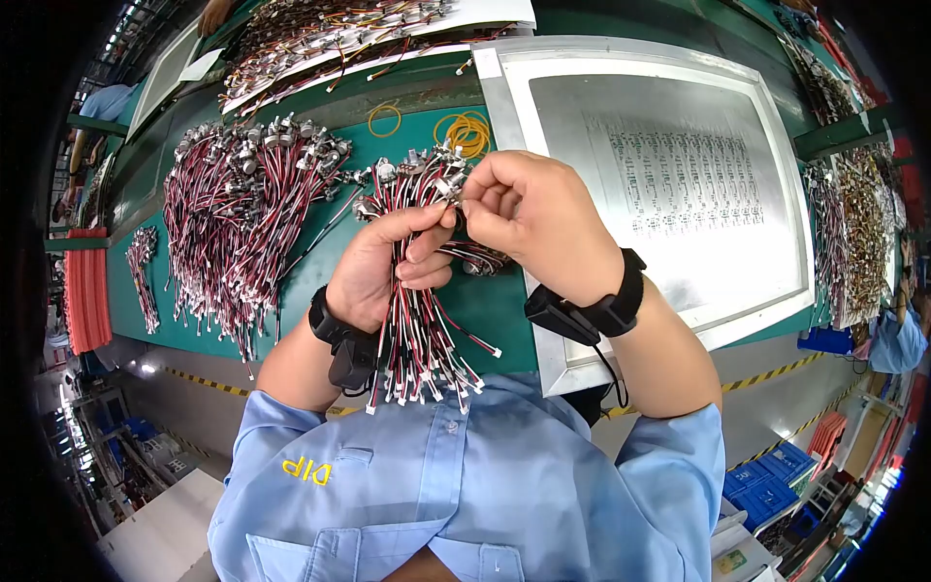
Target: Sort and organize bundles of red and white wires at a factory workbench.
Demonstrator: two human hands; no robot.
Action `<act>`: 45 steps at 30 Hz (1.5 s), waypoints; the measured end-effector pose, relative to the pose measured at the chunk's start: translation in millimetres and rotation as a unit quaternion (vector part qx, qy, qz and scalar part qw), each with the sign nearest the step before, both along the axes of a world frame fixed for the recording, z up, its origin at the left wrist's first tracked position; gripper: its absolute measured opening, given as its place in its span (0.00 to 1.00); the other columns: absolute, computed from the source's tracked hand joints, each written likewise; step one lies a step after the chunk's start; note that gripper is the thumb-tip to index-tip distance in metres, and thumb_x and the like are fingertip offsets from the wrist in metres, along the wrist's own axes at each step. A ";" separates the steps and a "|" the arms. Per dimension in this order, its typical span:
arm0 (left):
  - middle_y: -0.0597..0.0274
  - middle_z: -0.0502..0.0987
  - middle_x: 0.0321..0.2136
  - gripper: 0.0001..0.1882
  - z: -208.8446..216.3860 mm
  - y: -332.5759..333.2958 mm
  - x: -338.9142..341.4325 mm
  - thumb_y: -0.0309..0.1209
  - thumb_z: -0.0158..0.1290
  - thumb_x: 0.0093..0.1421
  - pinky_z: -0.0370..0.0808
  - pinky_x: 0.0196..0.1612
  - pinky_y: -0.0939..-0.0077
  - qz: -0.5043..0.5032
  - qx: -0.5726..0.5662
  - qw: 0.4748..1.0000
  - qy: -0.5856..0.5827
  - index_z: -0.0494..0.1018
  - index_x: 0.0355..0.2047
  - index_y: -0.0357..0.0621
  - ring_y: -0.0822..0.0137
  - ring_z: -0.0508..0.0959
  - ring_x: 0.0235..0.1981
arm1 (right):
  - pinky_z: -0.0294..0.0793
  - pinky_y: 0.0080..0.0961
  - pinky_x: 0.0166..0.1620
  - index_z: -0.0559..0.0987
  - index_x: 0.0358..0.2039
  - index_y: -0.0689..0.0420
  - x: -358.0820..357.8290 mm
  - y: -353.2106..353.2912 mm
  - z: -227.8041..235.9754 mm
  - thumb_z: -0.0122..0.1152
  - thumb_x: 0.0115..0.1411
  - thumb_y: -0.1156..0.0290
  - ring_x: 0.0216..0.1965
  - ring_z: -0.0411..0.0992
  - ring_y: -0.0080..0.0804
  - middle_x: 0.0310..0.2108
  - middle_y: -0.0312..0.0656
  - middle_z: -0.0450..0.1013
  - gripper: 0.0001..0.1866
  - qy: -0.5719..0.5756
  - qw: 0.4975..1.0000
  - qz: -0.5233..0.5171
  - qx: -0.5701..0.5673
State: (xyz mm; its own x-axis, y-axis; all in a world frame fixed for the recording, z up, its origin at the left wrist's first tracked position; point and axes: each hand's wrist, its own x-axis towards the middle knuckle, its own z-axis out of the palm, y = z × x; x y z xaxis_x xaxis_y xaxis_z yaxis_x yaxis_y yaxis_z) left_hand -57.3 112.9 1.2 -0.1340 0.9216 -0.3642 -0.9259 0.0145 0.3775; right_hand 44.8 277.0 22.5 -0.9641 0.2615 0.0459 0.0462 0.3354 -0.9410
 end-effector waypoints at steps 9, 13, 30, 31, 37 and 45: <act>0.74 0.61 0.12 0.10 1.1 -1.7 -4.6 0.32 0.43 0.63 0.56 0.16 0.87 -0.020 0.013 0.998 -0.064 0.71 0.33 0.38 0.81 0.58 0.11 | 0.68 0.16 0.31 0.76 0.30 0.61 0.3 4.6 4.9 0.62 0.46 0.82 0.27 0.71 0.22 0.25 0.37 0.72 0.09 0.114 0.987 0.009 0.111; 0.74 0.61 0.12 0.10 -0.5 -2.4 -7.9 0.32 0.43 0.63 0.56 0.15 0.86 -0.022 0.019 0.997 -0.072 0.71 0.32 0.38 0.81 0.58 0.11 | 0.71 0.20 0.34 0.78 0.32 0.60 -8.2 3.6 17.4 0.64 0.44 0.82 0.32 0.74 0.29 0.29 0.39 0.75 0.12 0.266 0.924 0.013 0.275; 0.70 0.70 0.18 0.09 13.4 -0.3 4.8 0.31 0.55 0.57 0.59 0.16 0.87 0.077 -0.096 0.955 0.270 0.73 0.36 0.39 0.82 0.65 0.14 | 0.72 0.22 0.37 0.77 0.33 0.61 -1.5 9.5 10.1 0.63 0.48 0.80 0.32 0.74 0.30 0.32 0.42 0.75 0.10 0.123 0.981 0.067 0.137; 0.70 0.70 0.18 0.09 13.3 0.1 5.6 0.31 0.55 0.57 0.60 0.16 0.88 0.081 -0.104 0.948 0.288 0.73 0.36 0.39 0.82 0.65 0.14 | 0.72 0.22 0.37 0.77 0.33 0.61 -2.1 6.4 10.0 0.63 0.47 0.80 0.32 0.74 0.30 0.32 0.42 0.75 0.10 0.120 0.984 0.054 0.123; 0.70 0.71 0.17 0.07 16.0 -2.1 7.9 0.30 0.55 0.57 0.60 0.15 0.88 0.103 -0.144 0.911 0.373 0.74 0.34 0.40 0.83 0.65 0.14 | 0.71 0.21 0.37 0.77 0.32 0.60 -5.3 4.6 7.8 0.63 0.46 0.81 0.31 0.74 0.30 0.31 0.42 0.75 0.11 0.148 0.976 0.065 0.148; 0.73 0.71 0.18 0.06 19.1 -2.3 13.0 0.28 0.56 0.56 0.61 0.16 0.87 0.107 -0.177 0.834 0.511 0.74 0.33 0.40 0.83 0.65 0.15 | 0.73 0.22 0.35 0.78 0.28 0.61 -1.3 1.9 9.4 0.63 0.44 0.82 0.30 0.74 0.31 0.30 0.41 0.74 0.08 0.120 0.977 0.060 0.167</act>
State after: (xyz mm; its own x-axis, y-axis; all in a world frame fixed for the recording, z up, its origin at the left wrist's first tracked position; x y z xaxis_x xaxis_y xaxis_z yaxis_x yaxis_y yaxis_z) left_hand -44.4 110.6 20.2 -0.6896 0.6950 -0.2036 -0.1188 0.1687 0.9785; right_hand 43.6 279.0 31.9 -0.9376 0.0794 0.3384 -0.2213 0.6145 -0.7572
